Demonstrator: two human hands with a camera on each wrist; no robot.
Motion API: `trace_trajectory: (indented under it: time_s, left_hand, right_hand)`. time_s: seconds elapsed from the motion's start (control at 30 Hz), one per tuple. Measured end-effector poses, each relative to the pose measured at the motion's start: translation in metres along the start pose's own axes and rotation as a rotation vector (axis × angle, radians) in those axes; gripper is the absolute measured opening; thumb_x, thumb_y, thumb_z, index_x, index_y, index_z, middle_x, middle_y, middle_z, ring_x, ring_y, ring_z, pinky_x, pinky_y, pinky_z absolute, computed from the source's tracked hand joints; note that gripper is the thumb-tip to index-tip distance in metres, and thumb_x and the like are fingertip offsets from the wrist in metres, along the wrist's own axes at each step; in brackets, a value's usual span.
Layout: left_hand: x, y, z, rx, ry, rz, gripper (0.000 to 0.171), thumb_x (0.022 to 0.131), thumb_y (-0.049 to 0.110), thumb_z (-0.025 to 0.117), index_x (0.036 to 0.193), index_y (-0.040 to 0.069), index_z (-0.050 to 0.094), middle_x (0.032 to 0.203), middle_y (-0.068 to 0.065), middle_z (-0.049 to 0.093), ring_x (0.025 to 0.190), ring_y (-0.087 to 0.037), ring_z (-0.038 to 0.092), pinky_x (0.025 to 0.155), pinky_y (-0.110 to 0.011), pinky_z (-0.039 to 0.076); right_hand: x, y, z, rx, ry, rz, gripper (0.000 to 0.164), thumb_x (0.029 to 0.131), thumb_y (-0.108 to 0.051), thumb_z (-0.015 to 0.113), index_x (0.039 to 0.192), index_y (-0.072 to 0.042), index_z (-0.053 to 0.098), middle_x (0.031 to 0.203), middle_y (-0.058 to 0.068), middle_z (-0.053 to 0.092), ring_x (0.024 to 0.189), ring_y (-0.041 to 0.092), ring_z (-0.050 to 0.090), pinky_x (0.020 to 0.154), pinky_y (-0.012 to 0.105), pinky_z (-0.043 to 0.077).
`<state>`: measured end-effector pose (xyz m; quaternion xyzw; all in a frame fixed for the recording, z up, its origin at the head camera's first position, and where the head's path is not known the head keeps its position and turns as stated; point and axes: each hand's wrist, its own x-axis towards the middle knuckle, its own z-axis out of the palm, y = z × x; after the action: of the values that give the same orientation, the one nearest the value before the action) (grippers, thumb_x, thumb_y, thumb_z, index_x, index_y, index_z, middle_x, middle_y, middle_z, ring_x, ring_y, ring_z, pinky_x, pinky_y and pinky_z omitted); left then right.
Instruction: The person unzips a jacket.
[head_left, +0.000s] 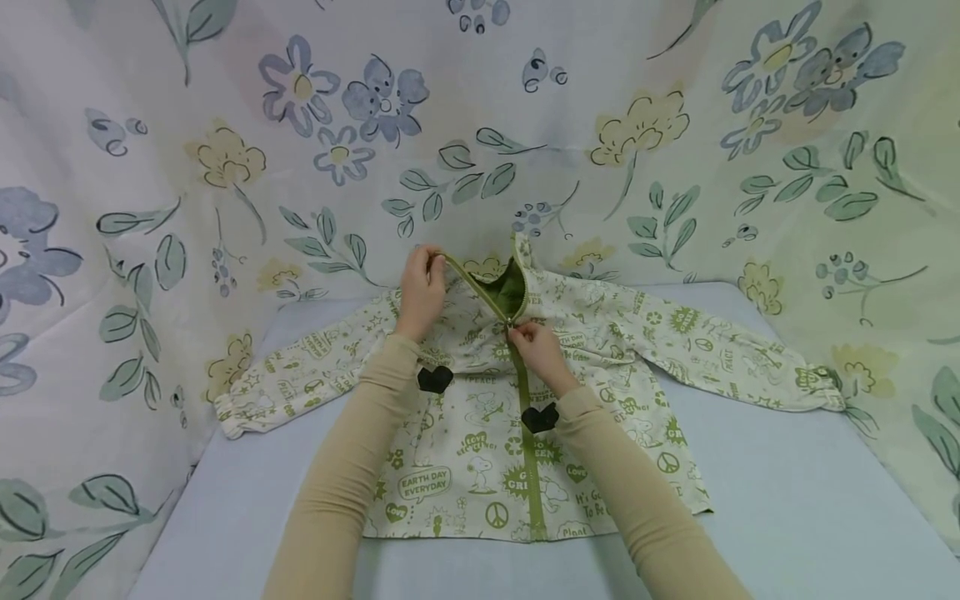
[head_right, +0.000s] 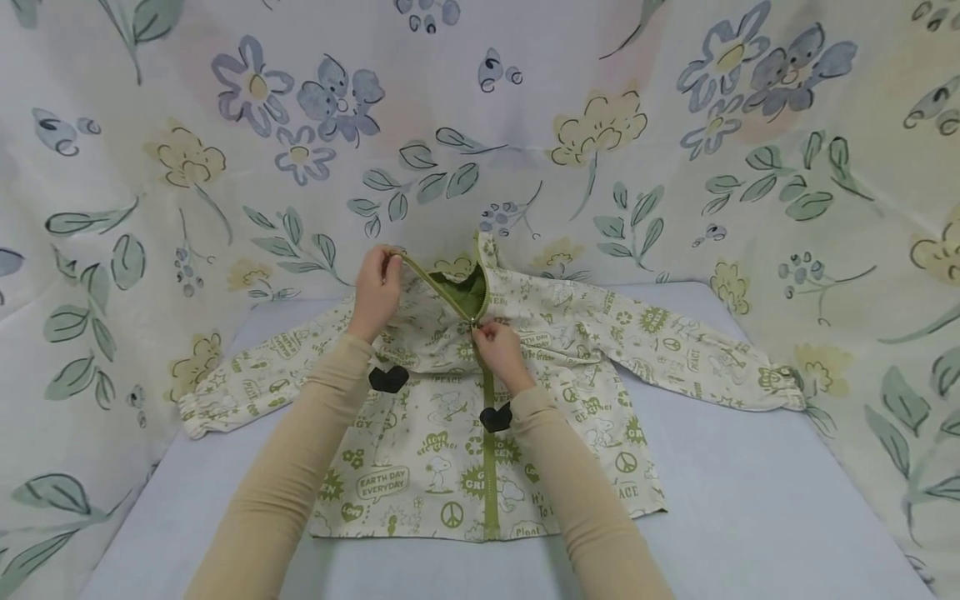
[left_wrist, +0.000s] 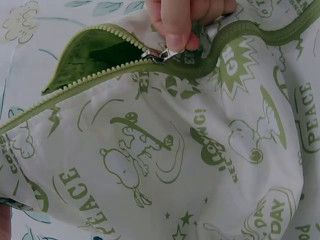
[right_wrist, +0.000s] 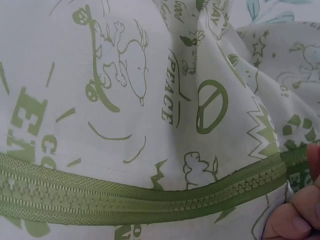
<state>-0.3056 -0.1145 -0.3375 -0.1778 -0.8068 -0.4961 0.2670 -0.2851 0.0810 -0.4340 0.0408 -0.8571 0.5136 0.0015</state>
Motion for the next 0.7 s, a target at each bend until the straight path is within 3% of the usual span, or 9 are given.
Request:
trace_trajectory:
  time_s: [0.4, 0.57, 0.7]
  left_hand:
    - [0.003, 0.001, -0.004, -0.002, 0.057, -0.024, 0.018, 0.094, 0.014, 0.037, 0.098, 0.002, 0.049, 0.092, -0.008, 0.043, 0.087, -0.016, 0.043, 0.079, -0.026, 0.038]
    - [0.007, -0.002, -0.008, 0.001, 0.122, -0.017, 0.020, 0.094, 0.018, 0.036, 0.098, 0.003, 0.049, 0.088, -0.008, 0.043, 0.077, -0.016, 0.040, 0.067, -0.028, 0.035]
    - [0.008, -0.004, -0.012, -0.012, 0.141, -0.053, 0.020, 0.094, 0.019, 0.036, 0.100, 0.004, 0.048, 0.090, -0.006, 0.043, 0.078, -0.015, 0.040, 0.069, -0.026, 0.035]
  right_hand:
    - [-0.001, -0.003, 0.000, 0.006, -0.009, -0.060, 0.025, 0.088, -0.028, 0.051, 0.088, -0.006, 0.061, 0.056, 0.005, 0.045, 0.044, 0.015, 0.036, 0.041, 0.028, 0.033]
    - [-0.004, -0.001, 0.000, -0.014, -0.041, -0.062, 0.021, 0.088, -0.027, 0.050, 0.084, -0.008, 0.058, 0.056, 0.004, 0.043, 0.045, 0.015, 0.034, 0.043, 0.028, 0.032]
    - [-0.007, 0.003, 0.000, -0.016, -0.038, -0.076, 0.020, 0.088, -0.027, 0.051, 0.082, -0.009, 0.058, 0.054, 0.004, 0.042, 0.044, 0.015, 0.033, 0.043, 0.028, 0.032]
